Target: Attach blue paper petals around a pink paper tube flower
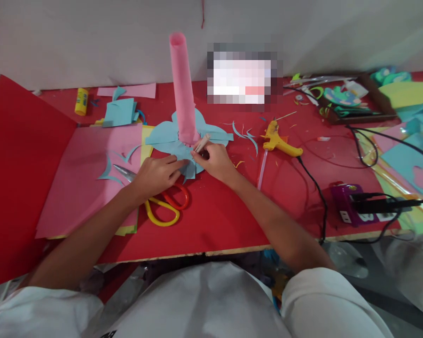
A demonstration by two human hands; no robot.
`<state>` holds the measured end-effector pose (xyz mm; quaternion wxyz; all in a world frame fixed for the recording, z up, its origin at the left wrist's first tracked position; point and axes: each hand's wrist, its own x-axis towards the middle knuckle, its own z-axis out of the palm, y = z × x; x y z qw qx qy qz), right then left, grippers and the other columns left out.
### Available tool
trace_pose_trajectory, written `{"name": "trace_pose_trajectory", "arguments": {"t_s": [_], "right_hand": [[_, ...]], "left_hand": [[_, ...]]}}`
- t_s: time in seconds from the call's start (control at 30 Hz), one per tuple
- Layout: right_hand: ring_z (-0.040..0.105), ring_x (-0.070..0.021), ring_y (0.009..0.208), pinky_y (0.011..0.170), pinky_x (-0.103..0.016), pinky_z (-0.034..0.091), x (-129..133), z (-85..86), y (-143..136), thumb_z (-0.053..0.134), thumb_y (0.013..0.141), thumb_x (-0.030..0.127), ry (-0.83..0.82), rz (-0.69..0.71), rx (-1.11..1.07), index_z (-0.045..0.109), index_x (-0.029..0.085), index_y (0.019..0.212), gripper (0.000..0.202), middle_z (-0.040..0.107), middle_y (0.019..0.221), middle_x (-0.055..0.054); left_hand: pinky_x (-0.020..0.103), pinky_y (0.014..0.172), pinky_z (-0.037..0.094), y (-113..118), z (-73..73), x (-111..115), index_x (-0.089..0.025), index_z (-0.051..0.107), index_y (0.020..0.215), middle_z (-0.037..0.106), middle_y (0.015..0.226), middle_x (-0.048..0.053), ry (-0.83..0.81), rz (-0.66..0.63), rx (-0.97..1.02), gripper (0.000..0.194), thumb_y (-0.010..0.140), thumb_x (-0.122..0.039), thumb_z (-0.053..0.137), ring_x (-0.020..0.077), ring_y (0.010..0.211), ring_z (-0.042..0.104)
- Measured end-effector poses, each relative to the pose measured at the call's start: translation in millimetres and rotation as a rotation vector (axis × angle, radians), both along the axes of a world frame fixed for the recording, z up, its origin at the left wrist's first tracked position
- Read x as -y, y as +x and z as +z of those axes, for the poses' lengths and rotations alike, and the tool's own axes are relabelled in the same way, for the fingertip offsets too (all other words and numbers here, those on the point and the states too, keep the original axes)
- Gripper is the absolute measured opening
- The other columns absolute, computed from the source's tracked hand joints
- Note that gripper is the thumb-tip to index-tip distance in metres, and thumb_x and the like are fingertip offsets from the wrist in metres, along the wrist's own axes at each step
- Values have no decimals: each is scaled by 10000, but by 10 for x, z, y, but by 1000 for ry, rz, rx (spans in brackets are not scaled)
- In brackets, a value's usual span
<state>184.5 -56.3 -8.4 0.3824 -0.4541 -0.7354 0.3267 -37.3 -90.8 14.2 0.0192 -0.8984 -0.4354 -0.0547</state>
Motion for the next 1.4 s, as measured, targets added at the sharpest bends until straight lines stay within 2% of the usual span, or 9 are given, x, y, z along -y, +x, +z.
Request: {"name": "trace_pose_trajectory", "arguments": {"t_s": [0.17,0.27,0.4,0.6,0.77,0.87,1.1,1.27,1.4], "right_hand": [[619,-194,727,711,-329,480,-17,-16,-1,593,944,678,-6,4,21,694,192,906,499,743,836,-65],[624,-204,749,741,-341,483,-23,-19,-1,576,934,741,-8,9,49,705,189,921,567,747,860,-74],[643,-214,785,762,-343,483,-23,-24,1,572,952,697,-7,47,56,716,190,912,529,752,881,-76],[624,-201,740,729,-331,476,-9,-19,-4,631,917,502,-34,39,75,701,186,879,326,739,841,-60],[653,-207,792,737,-322,475,7,15,-1,608,941,592,-69,84,55,733,189,905,423,762,893,-64],[655,-208,813,772,-328,481,3,1,-9,590,954,606,-37,62,78,739,192,928,441,761,900,-64],[622,-197,721,741,-344,484,9,-13,-19,626,890,381,6,-42,74,653,213,875,170,723,805,-45],[565,-177,634,671,-349,474,72,81,6,599,932,471,14,-147,-34,611,234,849,251,683,728,-32],[549,-166,634,641,-339,459,110,108,9,604,937,568,-26,-66,-93,588,233,816,356,656,731,-31]], "left_hand": [[329,535,206,-6,-27,-3,-203,788,1129,748,905,67,16,-6,32,371,938,-162,472,192,687,623],[327,539,220,-15,-38,-9,-198,788,1135,752,894,60,15,-11,45,368,928,-158,486,192,702,638],[323,543,255,-22,-37,-16,-193,787,1146,752,886,58,2,-21,60,372,931,-155,486,193,727,656],[326,547,273,-11,-15,-10,-203,788,1166,749,886,60,-26,-2,40,382,956,-175,470,201,747,672],[330,560,322,-11,-17,-10,-205,785,1187,755,900,56,-46,4,50,395,945,-170,475,206,783,693],[327,561,338,-11,-16,-6,-200,790,1176,756,896,56,-33,9,70,398,937,-162,474,203,767,690],[313,550,324,-20,-22,-7,-188,810,1012,751,853,59,26,-2,109,341,915,-146,486,182,711,665],[303,554,322,-36,-45,-10,-187,801,987,755,853,55,38,-34,152,317,909,-147,496,171,704,661],[294,549,301,-34,-28,1,-192,801,1043,749,853,58,50,-21,180,356,910,-135,476,166,693,645]]}}
